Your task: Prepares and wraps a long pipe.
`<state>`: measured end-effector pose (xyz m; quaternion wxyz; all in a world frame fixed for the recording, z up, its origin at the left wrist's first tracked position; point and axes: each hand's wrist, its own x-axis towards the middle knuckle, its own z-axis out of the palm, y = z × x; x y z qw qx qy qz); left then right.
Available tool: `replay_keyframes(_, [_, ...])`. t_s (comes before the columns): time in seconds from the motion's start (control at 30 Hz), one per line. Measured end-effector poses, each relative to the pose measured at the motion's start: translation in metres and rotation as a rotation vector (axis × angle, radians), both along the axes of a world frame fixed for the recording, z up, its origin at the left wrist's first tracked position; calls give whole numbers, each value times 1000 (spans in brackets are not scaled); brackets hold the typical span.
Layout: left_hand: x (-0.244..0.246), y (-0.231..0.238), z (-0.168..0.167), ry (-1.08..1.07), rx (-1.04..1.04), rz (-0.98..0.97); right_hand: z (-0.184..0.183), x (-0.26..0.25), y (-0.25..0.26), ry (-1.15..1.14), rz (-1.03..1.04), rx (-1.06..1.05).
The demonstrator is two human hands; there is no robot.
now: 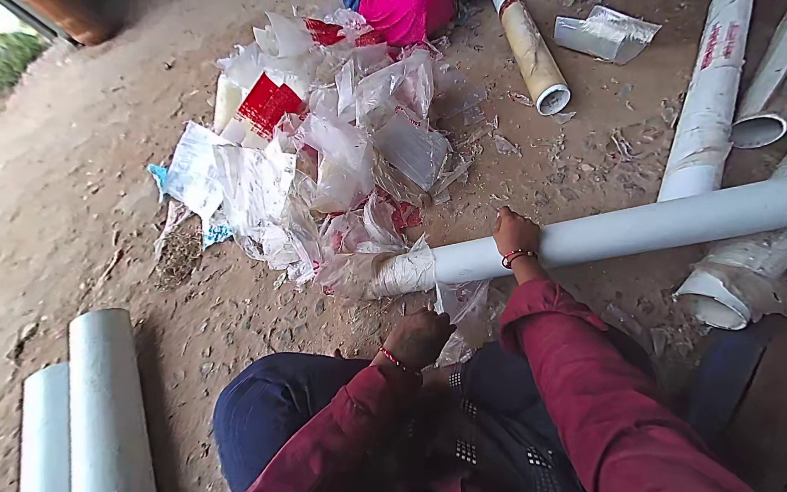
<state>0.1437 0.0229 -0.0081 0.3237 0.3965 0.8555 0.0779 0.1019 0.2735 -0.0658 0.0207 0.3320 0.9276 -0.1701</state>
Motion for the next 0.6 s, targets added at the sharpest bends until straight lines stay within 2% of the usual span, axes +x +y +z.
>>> replay_keyframes(0.07, [1, 3, -2, 156, 128, 61, -6, 5, -4, 11, -3, 33])
replay_keyframes(0.13, [-2, 23, -18, 322, 242, -32, -8, 6, -4, 36, -4, 50])
replay_keyframes(0.2, [2, 46, -52, 393, 243, -170, -8, 8, -5, 40, -7, 37])
replay_keyframes(0.27, [8, 57, -100, 459, 269, -186, -7, 12, -6, 55, -2, 33])
replay_keyframes(0.33, [9, 55, -131, 529, 496, -100, -7, 14, -4, 81, 0, 35])
replay_keyframes(0.37, [8, 54, -125, 450, 519, -70, -7, 14, -2, 86, -3, 35])
replay_keyframes(0.4, [6, 52, -105, 300, 445, -56, -7, 14, -1, 81, -7, 27])
replay_keyframes(0.43, [2, 52, -77, 113, 277, -75, -6, 14, 0, 71, -15, 7])
replay_keyframes(0.5, [-13, 58, -39, -48, 29, -147, 1, 10, -2, 64, -40, -42])
replay_keyframes(0.53, [-21, 60, -28, -86, -4, -150, 4, 8, -3, 65, -48, -56])
replay_keyframes(0.6, [-36, 54, -18, -152, 57, -105, 15, 10, -10, -3, -32, -85])
